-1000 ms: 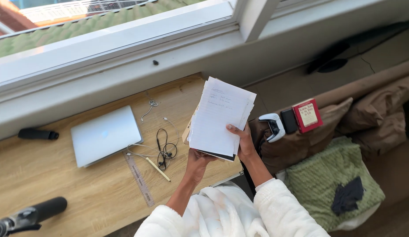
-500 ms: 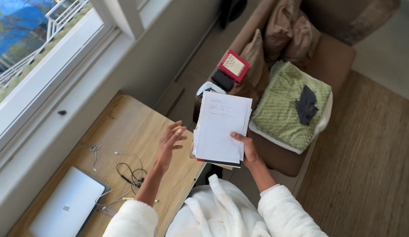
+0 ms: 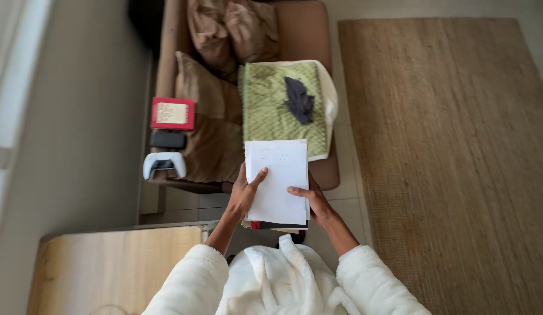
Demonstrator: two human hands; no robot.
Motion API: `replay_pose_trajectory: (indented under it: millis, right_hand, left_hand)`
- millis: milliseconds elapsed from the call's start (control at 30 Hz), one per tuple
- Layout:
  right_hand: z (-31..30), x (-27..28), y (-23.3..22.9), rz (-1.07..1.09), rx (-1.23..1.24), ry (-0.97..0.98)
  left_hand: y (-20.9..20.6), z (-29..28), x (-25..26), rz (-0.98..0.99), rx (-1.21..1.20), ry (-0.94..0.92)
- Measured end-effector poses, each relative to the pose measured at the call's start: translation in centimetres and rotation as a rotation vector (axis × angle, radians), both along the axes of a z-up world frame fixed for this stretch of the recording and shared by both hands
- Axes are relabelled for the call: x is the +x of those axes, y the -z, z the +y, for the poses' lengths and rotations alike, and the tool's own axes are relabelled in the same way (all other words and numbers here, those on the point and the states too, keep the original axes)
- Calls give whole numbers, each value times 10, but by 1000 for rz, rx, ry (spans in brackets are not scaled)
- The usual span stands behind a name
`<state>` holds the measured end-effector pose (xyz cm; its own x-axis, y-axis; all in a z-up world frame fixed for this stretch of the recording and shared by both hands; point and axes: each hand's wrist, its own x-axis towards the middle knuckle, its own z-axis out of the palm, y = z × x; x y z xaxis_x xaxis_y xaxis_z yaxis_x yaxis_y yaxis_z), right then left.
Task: Organizing items on a desk and cleaning the desk surface and laptop with a cloth.
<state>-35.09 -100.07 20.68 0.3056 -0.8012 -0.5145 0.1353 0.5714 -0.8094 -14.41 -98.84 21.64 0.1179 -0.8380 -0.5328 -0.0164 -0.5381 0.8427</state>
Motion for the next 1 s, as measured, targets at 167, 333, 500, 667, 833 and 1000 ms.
replay_pose_trajectory:
  millis: [167,333,500,667,833,1000]
  right_hand:
    - [-36,-56,9,54,-3,45]
    - [-80,-81,42,140,-37,85]
    - [-130,-69,88,194,42,16]
    - [-188,-32,139,220,76,-61]
    - [-244,4,217,356,68,-111]
    - [-289,35,288,514,14,-87]
  left_hand:
    - [43,-43,-60,5,45,42]
    - [62,-75,-78,121,48,120]
    - [99,-111,-59,177,28,175]
    - [164,-165,-21,159,58,121]
    - [234,-226,13,152,51,57]
    - [290,-274,37,59,162,62]
